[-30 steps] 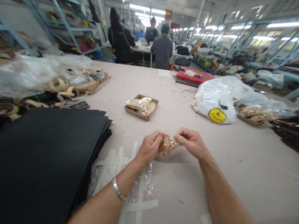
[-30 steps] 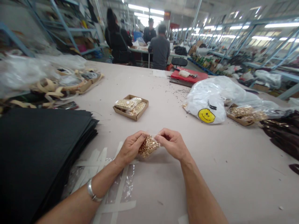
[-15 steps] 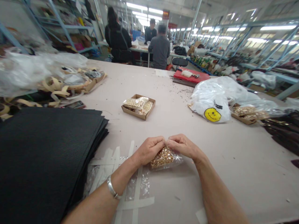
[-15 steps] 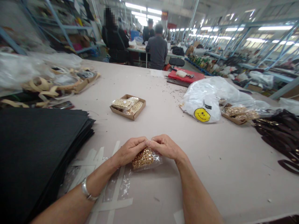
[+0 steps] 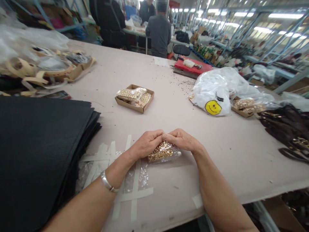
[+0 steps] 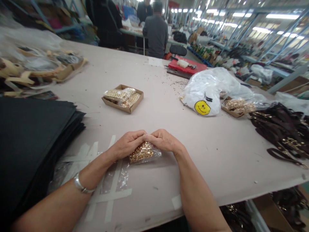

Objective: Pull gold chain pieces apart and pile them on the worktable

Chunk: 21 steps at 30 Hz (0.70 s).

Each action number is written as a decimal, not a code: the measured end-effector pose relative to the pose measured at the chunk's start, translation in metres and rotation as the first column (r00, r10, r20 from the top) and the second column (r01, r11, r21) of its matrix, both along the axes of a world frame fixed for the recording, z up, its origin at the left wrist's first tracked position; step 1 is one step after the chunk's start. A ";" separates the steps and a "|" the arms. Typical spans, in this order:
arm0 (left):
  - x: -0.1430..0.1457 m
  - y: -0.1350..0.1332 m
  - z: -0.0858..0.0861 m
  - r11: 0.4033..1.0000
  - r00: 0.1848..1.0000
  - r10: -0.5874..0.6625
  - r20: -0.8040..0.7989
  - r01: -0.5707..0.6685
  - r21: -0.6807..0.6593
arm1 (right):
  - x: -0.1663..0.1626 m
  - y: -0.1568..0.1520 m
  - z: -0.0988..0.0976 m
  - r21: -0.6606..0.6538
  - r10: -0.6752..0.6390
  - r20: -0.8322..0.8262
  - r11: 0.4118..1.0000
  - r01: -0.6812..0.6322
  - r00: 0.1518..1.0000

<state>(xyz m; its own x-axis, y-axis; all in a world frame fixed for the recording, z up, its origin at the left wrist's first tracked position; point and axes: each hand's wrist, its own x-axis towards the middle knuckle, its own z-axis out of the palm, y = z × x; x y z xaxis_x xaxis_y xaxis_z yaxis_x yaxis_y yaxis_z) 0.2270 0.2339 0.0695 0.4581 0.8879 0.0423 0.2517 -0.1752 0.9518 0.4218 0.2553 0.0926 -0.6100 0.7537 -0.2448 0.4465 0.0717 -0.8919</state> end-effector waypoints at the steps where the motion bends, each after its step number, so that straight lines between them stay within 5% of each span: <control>1: -0.001 0.001 -0.001 1.000 1.000 0.005 -0.011 -0.005 0.008 | -0.001 0.000 -0.001 0.005 -0.008 -0.003 1.000 0.008 1.000; 13: -0.004 0.002 -0.002 0.994 0.997 0.007 -0.074 0.001 0.108 | -0.013 0.004 -0.021 0.123 -0.074 -0.082 0.989 0.084 0.994; 21: 0.008 0.002 -0.018 0.943 0.960 0.272 -0.072 -0.251 0.217 | -0.030 0.012 -0.037 0.131 -0.284 -0.200 0.941 0.313 0.938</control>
<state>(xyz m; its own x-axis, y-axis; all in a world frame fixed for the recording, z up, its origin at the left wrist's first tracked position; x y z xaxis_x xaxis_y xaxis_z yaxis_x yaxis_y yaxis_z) 0.2349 0.2358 0.0513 0.2217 0.9542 0.2008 0.4063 -0.2776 0.8705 0.3914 0.2669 0.0552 -0.3731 0.9276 -0.0170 0.3066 0.1060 -0.9459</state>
